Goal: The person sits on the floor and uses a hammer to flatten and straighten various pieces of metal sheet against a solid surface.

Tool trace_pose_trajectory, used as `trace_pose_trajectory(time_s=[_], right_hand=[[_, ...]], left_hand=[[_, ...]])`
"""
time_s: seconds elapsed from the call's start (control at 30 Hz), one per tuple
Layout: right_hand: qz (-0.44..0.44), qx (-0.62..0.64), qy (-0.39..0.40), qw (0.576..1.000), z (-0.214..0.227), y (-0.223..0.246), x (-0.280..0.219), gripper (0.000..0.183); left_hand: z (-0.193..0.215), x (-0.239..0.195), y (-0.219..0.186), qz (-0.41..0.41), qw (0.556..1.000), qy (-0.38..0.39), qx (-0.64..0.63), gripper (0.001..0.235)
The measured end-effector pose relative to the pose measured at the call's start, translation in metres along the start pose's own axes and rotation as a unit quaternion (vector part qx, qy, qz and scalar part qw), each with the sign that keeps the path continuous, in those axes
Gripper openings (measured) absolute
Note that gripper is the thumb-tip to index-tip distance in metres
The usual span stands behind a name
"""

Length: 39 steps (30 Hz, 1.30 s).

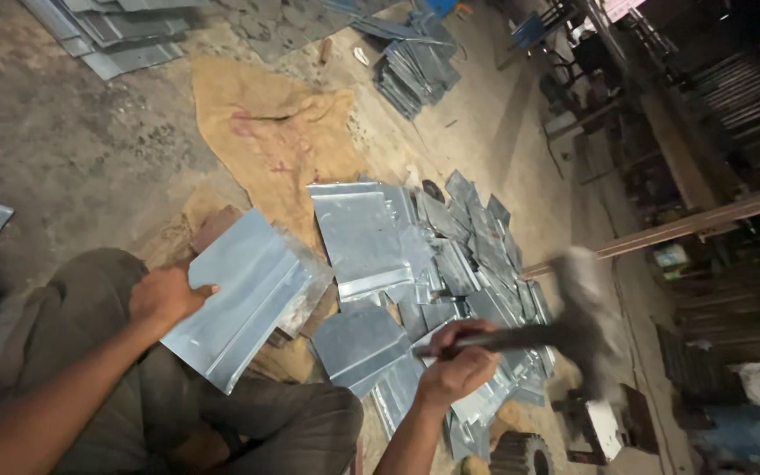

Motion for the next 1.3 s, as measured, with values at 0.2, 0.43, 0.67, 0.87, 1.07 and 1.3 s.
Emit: trace_pose_trajectory(time_s=[0.2, 0.43, 0.67, 0.87, 1.07, 1.3], right_hand=[[0.059, -0.017, 0.058, 0.996, -0.026, -0.149, -0.077, 0.035], [-0.249, -0.376, 0.132, 0.883, 0.0, -0.23, -0.198, 0.059], [-0.145, 0.041, 0.087, 0.985, 0.001, -0.042, -0.077, 0.054], [-0.065, -0.022, -0.062, 0.996, -0.031, 0.035, 0.009, 0.062], [-0.148, -0.1, -0.11, 0.978, -0.057, -0.13, -0.07, 0.037], [-0.173, -0.309, 0.057, 0.933, -0.029, -0.245, -0.166, 0.042]], left_hand=[[0.001, -0.001, -0.001, 0.025, 1.0, 0.011, 0.014, 0.073], [-0.014, 0.018, 0.006, 0.023, 0.999, 0.003, 0.03, 0.072], [-0.023, 0.025, 0.023, 0.029, 0.999, 0.014, 0.019, 0.076], [-0.019, 0.016, 0.017, 0.026, 0.999, 0.007, 0.02, 0.078], [-0.015, 0.016, 0.011, 0.043, 0.998, 0.022, 0.028, 0.078], [-0.012, 0.015, 0.01, 0.026, 0.999, -0.004, 0.027, 0.08]])
Point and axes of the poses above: each hand's wrist, its own x-axis towards the middle knuckle, its own z-axis out of the back of the hand, y = z × x, the point moved 1 cm from there along x, towards the middle knuckle, and after that the axes turned 11 degrees about -x, right-handed, at the moved point
